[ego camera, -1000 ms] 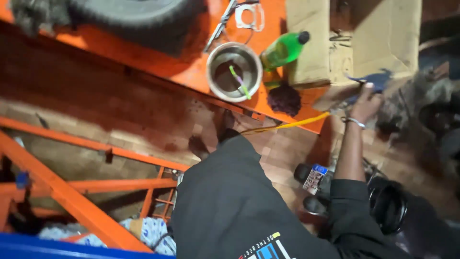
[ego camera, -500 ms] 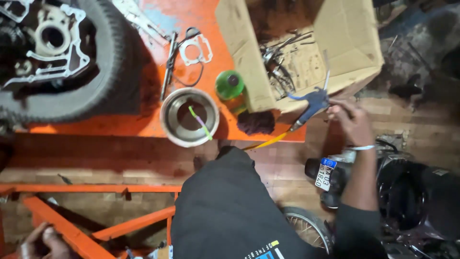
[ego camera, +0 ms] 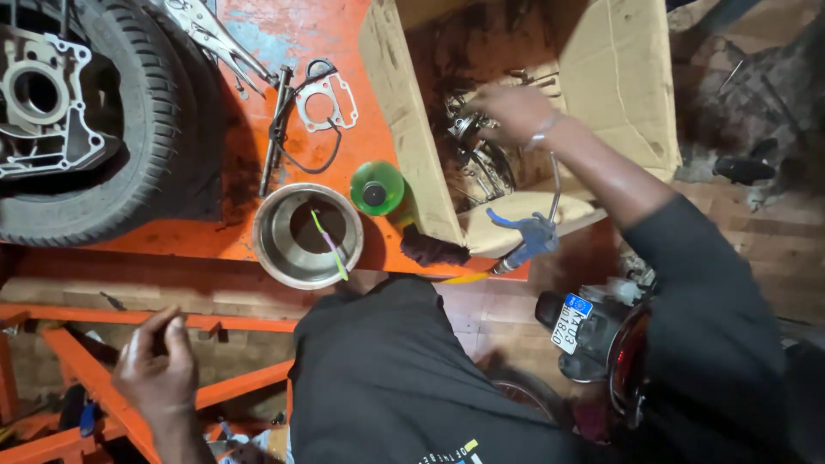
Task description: The person cleans various small mechanical parts by scrubbing them with a toothbrush in a metal bowl containing liquid. They pour a green liquid from a bottle into the bowl to aid the cleaning process and use a cloth to wipe the parts. The cleaned components are then placed onto a blue workbench.
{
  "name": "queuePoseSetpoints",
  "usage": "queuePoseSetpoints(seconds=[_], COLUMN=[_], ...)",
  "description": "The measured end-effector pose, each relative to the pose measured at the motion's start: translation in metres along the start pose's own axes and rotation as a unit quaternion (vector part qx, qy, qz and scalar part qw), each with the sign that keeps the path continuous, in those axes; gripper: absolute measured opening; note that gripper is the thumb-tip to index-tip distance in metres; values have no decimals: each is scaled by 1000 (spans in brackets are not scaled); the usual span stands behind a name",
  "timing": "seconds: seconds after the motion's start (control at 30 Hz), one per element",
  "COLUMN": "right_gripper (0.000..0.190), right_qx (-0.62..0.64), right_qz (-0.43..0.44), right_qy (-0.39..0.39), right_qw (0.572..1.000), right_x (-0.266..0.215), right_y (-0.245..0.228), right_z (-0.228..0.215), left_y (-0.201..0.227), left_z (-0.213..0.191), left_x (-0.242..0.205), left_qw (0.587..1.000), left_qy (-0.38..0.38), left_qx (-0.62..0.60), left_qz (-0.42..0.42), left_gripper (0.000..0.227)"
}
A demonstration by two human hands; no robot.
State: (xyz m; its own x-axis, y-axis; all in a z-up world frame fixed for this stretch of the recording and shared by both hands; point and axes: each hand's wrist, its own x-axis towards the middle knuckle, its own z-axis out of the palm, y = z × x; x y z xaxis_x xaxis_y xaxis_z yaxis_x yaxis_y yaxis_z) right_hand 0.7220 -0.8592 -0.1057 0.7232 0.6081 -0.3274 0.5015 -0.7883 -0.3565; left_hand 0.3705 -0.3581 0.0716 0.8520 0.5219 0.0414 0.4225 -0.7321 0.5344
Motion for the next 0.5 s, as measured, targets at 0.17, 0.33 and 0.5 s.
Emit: queuePoseSetpoints(seconds=[0.17,0.33,0.5], right_gripper=[37,32,34], right_qx=[-180,57,159], right_qz=[-186,51,30], right_qy=[62,-10,68], right_qw=[964,997,985], right_x=[40,38,-9], right_y=[12,19,-9], right_z=[58,-10,-103], left_y=[9,20,132], left_z=[22,50,72], left_x=[-7,1,61], left_qw=[994,983,974], left_qy=[-31,-59,-112], left_qx=[104,-155,-175], left_qz=[19,-73,85], left_gripper=[13,15,12])
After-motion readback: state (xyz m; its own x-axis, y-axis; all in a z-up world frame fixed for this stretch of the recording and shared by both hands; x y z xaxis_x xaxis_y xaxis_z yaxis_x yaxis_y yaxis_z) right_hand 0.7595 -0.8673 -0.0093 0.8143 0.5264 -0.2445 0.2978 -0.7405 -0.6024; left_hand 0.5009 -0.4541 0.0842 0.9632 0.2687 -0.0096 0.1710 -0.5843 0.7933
